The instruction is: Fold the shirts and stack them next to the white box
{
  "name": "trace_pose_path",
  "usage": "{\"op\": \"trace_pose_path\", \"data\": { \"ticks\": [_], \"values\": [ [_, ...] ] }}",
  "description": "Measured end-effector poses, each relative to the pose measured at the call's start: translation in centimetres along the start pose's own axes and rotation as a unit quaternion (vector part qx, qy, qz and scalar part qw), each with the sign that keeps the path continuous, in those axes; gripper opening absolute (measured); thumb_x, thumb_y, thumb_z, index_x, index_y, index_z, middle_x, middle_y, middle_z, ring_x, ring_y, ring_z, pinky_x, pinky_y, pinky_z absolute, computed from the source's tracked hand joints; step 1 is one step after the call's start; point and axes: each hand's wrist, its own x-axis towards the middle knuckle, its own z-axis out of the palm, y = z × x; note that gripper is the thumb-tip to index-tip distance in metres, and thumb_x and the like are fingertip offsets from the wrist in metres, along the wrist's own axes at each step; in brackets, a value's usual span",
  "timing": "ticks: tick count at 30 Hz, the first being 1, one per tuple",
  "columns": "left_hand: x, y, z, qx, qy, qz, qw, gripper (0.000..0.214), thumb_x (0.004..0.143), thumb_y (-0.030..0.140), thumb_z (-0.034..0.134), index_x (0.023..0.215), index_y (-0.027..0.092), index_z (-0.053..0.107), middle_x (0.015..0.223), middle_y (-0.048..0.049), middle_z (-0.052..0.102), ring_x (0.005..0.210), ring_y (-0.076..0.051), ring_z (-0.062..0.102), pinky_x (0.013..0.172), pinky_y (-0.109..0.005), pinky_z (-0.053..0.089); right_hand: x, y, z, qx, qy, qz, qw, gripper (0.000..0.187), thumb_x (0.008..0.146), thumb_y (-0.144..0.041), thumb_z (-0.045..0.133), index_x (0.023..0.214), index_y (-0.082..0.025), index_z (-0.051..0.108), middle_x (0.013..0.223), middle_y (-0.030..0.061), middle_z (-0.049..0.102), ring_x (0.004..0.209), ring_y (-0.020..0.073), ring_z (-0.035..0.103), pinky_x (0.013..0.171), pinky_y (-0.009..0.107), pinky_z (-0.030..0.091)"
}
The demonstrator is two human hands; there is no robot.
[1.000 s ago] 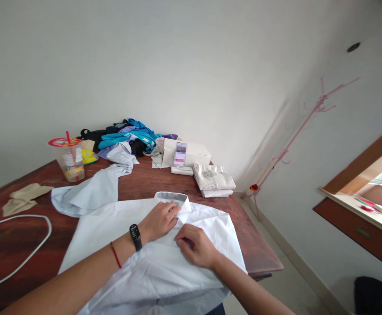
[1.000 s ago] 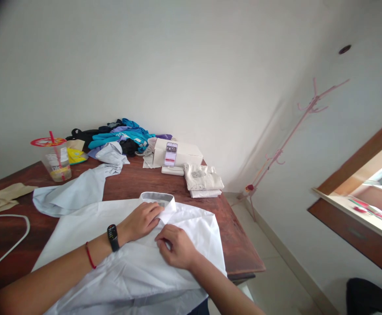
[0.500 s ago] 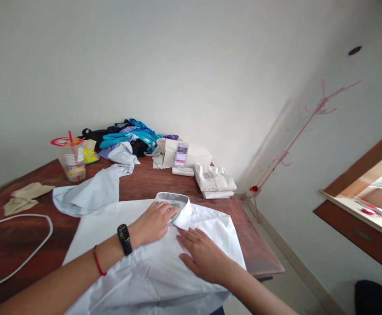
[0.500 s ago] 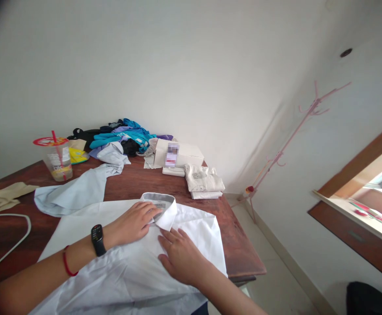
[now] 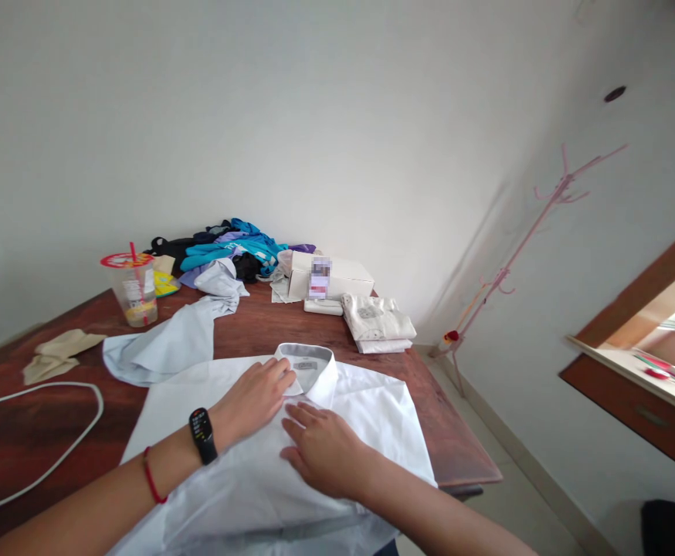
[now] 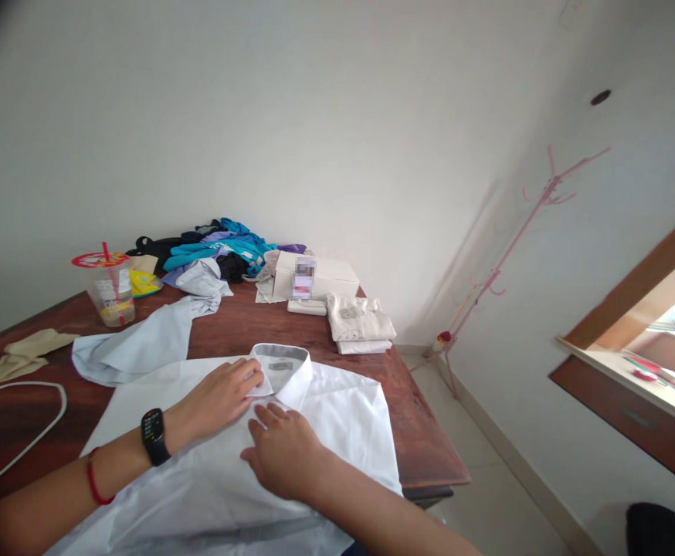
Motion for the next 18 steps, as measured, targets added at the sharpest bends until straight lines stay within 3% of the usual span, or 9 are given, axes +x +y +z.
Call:
{"op": "trace_pose_path", "data": {
  "ticks": [3,5,8,13,18],
  "values": [
    [-0.7,-0.4,-0.1,-0.033,-0.017,-0.060,0.998,0.013,0.091,0.017,0.053,0.101,0.021,0.060,0.112,-0.0084,0.061,0.093,-0.024,0.062,0.076,-0.034,0.047,1.3,-1.0,-0.9,-0.071,-0.024,0.016,0.997,0.036,0.099,-0.036,0.053,0.121,-0.009,0.065,0.115,0.0169,0.072,0.102,0.0323,0.070,0.082,0.045,0.059],
    [-1.2,-0.7,0.0,-0.075,-0.040,-0.101,0.991,0.011,0.093,0.026,0.054,0.101,0.021,0.059,0.106,-0.0065,0.062,0.088,-0.023,0.064,0.070,-0.032,0.046,1.9,-1.3,-1.4,-0.091,-0.054,0.013,0.994,0.038,0.099,-0.037,0.053,0.119,-0.008,0.066,0.110,0.0177,0.073,0.098,0.0329,0.071,0.078,0.045,0.059],
    [-2.1,-1.1,0.4,-0.130,-0.066,-0.111,0.983,0.014,0.093,0.030,0.053,0.103,0.023,0.060,0.100,-0.0036,0.064,0.086,-0.021,0.064,0.072,-0.031,0.044,2.2,-1.1,-1.6,-0.069,-0.075,0.019,0.995,0.041,0.097,-0.042,0.055,0.117,-0.008,0.067,0.114,0.0190,0.072,0.101,0.0338,0.070,0.079,0.045,0.059],
    [-3.5,-1.5,0.8,-0.169,-0.069,-0.134,0.974,0.027,0.090,0.032,0.055,0.115,0.024,0.058,0.095,-0.0033,0.066,0.088,-0.023,0.064,0.072,-0.030,0.042,1.1,-0.2,-1.3,-0.009,-0.053,0.009,0.999,0.039,0.095,-0.041,0.057,0.118,-0.011,0.068,0.132,0.0206,0.064,0.110,0.0333,0.068,0.085,0.045,0.058],
    [-4.1,-2.4,0.3,-0.166,-0.111,-0.170,0.965,0.021,0.089,0.041,0.054,0.086,0.022,0.063,0.082,-0.0044,0.068,0.081,-0.026,0.063,0.067,-0.031,0.036,0.1,0.5,-1.1,0.018,-0.077,-0.009,0.997,0.053,0.094,-0.047,0.058,0.133,-0.012,0.060,0.149,0.0215,0.050,0.129,0.0369,0.056,0.095,0.048,0.054]
  ]
}}
